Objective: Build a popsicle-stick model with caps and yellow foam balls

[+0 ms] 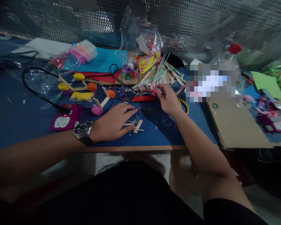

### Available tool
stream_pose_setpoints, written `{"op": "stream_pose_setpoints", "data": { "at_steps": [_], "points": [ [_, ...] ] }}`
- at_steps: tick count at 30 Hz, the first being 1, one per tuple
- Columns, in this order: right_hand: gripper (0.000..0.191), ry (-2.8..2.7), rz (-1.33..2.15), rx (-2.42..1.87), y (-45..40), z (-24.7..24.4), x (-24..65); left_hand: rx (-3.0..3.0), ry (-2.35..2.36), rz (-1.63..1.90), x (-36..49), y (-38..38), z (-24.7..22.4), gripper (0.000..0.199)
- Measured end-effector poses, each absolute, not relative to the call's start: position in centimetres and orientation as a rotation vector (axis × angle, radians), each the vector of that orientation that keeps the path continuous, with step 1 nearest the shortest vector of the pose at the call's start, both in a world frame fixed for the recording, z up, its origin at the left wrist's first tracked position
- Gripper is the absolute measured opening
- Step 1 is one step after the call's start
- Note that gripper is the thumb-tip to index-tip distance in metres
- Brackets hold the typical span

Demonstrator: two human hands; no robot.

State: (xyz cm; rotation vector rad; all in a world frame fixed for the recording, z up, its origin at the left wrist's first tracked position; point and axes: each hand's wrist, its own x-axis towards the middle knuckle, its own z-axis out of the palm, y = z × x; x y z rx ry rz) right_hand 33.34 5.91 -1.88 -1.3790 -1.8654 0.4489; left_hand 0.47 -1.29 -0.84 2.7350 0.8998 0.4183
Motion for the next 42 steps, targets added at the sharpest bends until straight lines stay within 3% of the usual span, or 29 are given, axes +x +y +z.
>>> {"op": "stream_pose_setpoints", "data": {
  "at_steps": [2, 7, 9, 25, 36, 42],
  "points": [
    [0.033, -1.9, 0.446, -1.368, 5.7, -1.8, 33.2, 2.743, 0.783, 0.491, 0.5, -1.2, -0.9, 0.069],
    [0.036, -1.978, 0.492, -1.366, 5.2, -1.6, 32.7, 2.751, 0.694, 0.462, 0.6, -1.1, -0.6, 0.025],
    [0.035, -1.993, 0.485, -1.381, 5.1, -1.4, 32.6, 2.761, 0.688, 0.429, 0.6, -1.1, -0.4, 0.02],
    [0.036, -1.991, 0.386, -1.444, 4.6, -0.7, 32.7, 2.834, 0.619, 0.392, 0.9, -1.1, -0.1, 0.022],
    [0.038, -2.011, 0.403, -1.461, 4.7, -0.7, 32.7, 2.682, 0.931, 0.202, 1.1, -1.9, 0.6, 0.026],
    [0.03, -1.877, 0.343, -1.521, 5.4, 1.6, 34.1, 2.603, 0.94, 0.325, 0.8, -2.1, 0.7, 0.035]
  ]
}}
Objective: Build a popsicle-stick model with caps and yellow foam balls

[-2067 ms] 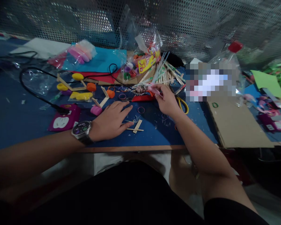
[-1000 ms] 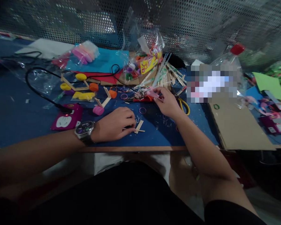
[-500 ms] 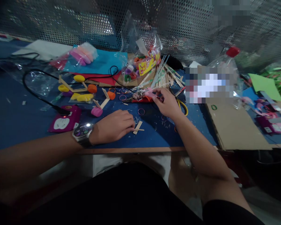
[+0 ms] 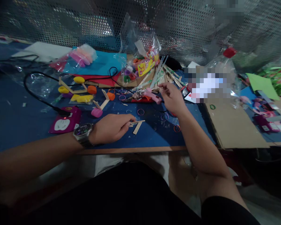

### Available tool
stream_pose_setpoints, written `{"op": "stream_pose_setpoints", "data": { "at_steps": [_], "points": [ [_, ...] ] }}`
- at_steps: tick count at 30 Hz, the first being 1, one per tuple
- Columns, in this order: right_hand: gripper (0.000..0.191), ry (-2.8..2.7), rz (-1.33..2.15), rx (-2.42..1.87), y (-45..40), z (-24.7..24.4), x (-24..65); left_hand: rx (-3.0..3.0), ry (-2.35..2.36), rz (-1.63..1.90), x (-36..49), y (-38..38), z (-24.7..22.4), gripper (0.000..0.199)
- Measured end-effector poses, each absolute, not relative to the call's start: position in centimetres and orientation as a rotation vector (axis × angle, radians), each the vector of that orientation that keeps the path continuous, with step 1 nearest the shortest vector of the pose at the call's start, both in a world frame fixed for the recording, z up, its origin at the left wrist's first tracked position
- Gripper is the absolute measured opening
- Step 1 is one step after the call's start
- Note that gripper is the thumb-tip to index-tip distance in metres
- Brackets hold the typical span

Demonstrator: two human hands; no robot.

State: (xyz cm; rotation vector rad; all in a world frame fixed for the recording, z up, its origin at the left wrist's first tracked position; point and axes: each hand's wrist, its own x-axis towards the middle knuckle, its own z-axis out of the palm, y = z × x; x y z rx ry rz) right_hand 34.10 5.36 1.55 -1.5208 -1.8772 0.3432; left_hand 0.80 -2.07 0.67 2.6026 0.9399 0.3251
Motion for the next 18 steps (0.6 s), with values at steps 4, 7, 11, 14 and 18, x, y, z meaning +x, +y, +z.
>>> {"op": "stream_pose_setpoints", "data": {
  "at_steps": [4, 7, 11, 14, 18],
  "points": [
    [0.027, -2.017, 0.218, -1.582, 4.6, 4.5, 35.5, 2.576, 0.954, 0.434, 0.6, -1.8, 0.4, 0.04],
    [0.022, -2.142, 0.18, -1.627, 3.3, 5.9, 36.2, 2.542, 0.898, 0.647, 0.5, -1.8, 0.4, 0.037],
    [0.022, -2.121, 0.158, -1.799, 1.9, 5.3, 37.5, 2.349, 0.683, 1.108, 0.5, -2.3, 0.6, 0.027],
    [0.026, -2.131, 0.144, -1.989, 1.6, 3.5, 39.3, 2.18, 0.598, 1.321, 0.5, -2.8, 0.7, 0.026],
    [0.034, -2.209, 0.025, -2.073, 1.4, 1.1, 41.3, 2.279, 0.509, 1.376, 0.4, -2.8, 0.6, 0.028]
  ]
}}
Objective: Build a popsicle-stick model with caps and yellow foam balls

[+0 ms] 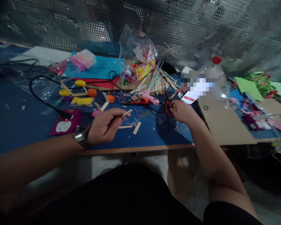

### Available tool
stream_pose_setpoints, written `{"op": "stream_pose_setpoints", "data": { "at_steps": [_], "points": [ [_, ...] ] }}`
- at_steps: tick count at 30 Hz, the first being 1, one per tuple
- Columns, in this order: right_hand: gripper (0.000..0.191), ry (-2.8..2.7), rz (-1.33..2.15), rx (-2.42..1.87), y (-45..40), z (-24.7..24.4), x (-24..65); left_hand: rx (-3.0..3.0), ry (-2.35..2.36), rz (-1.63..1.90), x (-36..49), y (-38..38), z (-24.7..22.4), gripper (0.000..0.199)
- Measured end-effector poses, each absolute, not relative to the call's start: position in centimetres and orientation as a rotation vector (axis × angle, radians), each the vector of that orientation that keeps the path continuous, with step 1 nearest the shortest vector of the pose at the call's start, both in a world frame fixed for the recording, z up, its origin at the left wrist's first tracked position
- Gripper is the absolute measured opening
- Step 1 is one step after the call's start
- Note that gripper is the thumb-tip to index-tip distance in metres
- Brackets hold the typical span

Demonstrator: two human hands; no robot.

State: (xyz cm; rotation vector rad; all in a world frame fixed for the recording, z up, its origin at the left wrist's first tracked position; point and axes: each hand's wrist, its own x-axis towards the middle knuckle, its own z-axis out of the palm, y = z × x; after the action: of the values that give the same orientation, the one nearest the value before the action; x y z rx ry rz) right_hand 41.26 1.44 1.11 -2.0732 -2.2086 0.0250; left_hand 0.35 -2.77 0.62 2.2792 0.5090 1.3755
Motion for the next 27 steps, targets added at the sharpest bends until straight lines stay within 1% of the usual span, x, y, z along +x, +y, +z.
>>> {"op": "stream_pose_setpoints", "data": {
  "at_steps": [4, 8, 13, 15, 18, 21, 23, 24, 27],
  "points": [
    [0.045, -2.189, -0.039, -2.105, 1.8, 0.1, 42.1, 2.28, 0.463, 1.43, 0.4, -2.6, -0.1, 0.033],
    [0.048, -2.166, 0.033, -2.156, 2.4, 0.2, 42.3, 2.123, 0.515, 1.561, 0.4, -2.3, -0.9, 0.035],
    [0.057, -2.058, 0.098, -2.22, 2.5, 0.8, 41.9, 2.078, 0.615, 1.511, 0.3, -2.3, -0.5, 0.036],
    [0.057, -1.967, 0.204, -2.202, 2.2, 1.1, 41.9, 2.05, 0.637, 1.493, 0.3, -2.3, -0.2, 0.038],
    [0.054, -1.792, 0.467, -2.101, 1.2, 2.0, 42.2, 2.073, 0.576, 1.515, 0.2, -2.4, 0.0, 0.035],
    [0.058, -1.655, 0.688, -2.0, -0.7, 3.3, 42.6, 2.152, 0.508, 1.492, 0.2, -2.5, 0.2, 0.034],
    [0.061, -1.552, 0.824, -1.83, -2.1, 4.2, 42.6, 2.191, 0.499, 1.467, 0.1, -2.7, 0.4, 0.034],
    [0.059, -1.491, 0.888, -1.717, -2.8, 4.6, 42.6, 2.2, 0.502, 1.46, 0.1, -2.7, 0.5, 0.033],
    [0.044, -1.356, 1.082, -1.45, -4.1, 5.3, 42.2, 2.21, 0.549, 1.437, 0.2, -2.7, 0.6, 0.032]
  ]
}}
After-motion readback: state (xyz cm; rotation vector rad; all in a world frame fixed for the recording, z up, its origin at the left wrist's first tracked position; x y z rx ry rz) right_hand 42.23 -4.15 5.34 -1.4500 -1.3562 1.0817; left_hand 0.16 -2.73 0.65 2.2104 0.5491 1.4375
